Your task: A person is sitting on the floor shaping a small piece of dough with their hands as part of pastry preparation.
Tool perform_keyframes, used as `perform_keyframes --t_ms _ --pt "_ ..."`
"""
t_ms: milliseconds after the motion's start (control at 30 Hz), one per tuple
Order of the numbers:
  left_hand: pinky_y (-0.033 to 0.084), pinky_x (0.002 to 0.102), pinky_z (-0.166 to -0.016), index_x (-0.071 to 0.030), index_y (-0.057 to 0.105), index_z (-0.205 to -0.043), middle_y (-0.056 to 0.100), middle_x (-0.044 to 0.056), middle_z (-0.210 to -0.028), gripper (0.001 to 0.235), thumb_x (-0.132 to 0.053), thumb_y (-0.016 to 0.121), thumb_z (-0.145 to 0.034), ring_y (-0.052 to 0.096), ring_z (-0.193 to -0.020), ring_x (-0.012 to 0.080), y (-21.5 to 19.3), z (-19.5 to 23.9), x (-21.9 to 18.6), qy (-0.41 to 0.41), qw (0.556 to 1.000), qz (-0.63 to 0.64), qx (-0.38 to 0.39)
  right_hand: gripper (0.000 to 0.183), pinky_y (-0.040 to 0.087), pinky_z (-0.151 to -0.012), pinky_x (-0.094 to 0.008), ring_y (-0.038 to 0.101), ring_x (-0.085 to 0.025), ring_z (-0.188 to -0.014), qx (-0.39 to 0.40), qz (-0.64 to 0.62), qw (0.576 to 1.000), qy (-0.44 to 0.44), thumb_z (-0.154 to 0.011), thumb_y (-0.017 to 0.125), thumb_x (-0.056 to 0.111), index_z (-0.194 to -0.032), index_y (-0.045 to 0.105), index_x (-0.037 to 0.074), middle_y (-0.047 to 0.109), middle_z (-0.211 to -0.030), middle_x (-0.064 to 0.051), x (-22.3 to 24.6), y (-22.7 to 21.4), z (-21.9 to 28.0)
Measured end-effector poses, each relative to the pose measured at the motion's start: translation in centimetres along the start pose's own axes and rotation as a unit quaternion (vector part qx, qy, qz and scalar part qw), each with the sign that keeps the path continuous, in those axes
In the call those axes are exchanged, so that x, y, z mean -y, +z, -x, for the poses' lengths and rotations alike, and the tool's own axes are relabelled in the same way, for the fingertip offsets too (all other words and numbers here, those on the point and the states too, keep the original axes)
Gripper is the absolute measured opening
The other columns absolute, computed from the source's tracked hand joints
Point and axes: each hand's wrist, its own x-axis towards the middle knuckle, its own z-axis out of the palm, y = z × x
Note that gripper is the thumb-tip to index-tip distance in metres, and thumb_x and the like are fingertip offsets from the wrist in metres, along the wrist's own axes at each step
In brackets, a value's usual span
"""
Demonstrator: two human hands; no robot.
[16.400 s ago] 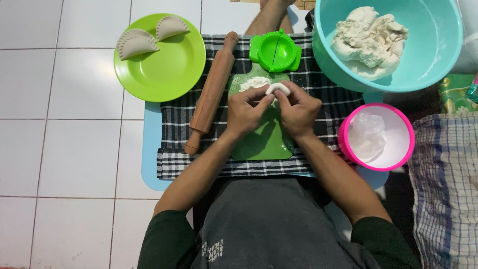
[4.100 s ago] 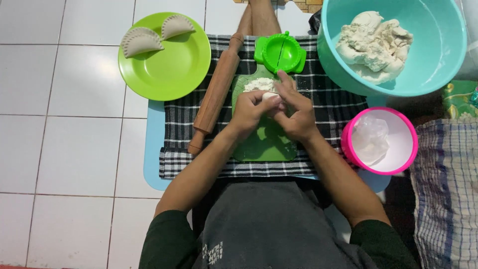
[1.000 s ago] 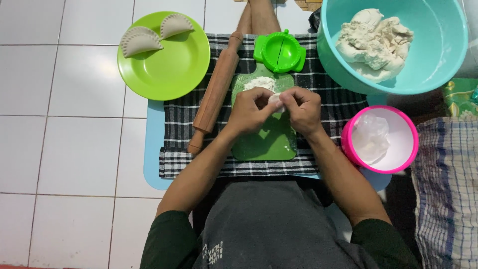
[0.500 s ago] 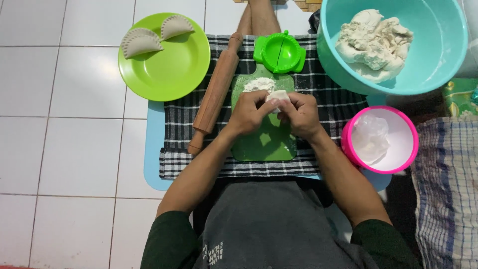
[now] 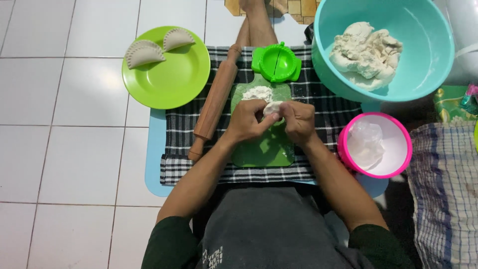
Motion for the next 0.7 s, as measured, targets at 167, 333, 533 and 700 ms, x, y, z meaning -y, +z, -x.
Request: perform_keyframes --t_ms 167,333,533,700 --pt "0.041 0.033 -0.05 -0.011 0.055 -0.064 0.05 0.01 -0.049 0.039 -0.03 0.074 -0.092 0.053 -0.047 0.0265 -0.2 -0.2 -1.1 0.005 0.999 0.036 0.018 0.039 0.048 -0.057 -0.036 0.066 -0.029 -0.062 -0.011 0.0 1.0 -0.018 -0.112 0.051 0.017 -0.082 0.073 0.004 0.069 -0.071 -0.016 2.3 0.5 -0.8" --pt "0.041 0.032 -0.048 -0.013 0.053 -0.062 0.051 0.008 -0.047 0.041 -0.028 0.073 -0.094 0.053 -0.045 0.0277 0.4 0.3 -0.1 0.033 0.999 0.023 0.012 0.03 0.056 -0.08 -0.043 0.074 -0.034 -0.091 -0.004 -0.025 0.999 0.03 -0.107 0.054 0.017 -0.11 0.079 0.001 0.077 -0.097 -0.021 1.5 0.1 -0.3" --pt "0.045 0.038 -0.05 -0.009 0.062 -0.071 0.054 0.014 -0.054 0.032 -0.031 0.077 -0.089 0.057 -0.048 0.0339 0.0 0.1 -0.5 0.047 0.998 0.017 0.024 0.024 0.048 -0.059 -0.032 0.061 -0.017 -0.061 0.003 -0.05 0.998 0.033 -0.105 0.064 0.014 -0.085 0.074 0.006 0.065 -0.066 -0.009 1.2 -0.2 -0.2" --pt "0.041 0.03 -0.051 -0.013 0.062 -0.067 0.052 0.005 -0.054 0.031 -0.023 0.072 -0.095 0.051 -0.048 0.0207 0.5 0.0 0.1 0.061 0.994 0.092 -0.017 0.021 0.052 -0.07 -0.037 0.07 -0.025 -0.078 -0.027 -0.033 0.999 0.006 -0.105 0.066 0.019 -0.104 0.077 0.0 0.071 -0.085 -0.017 2.1 0.0 -0.6"
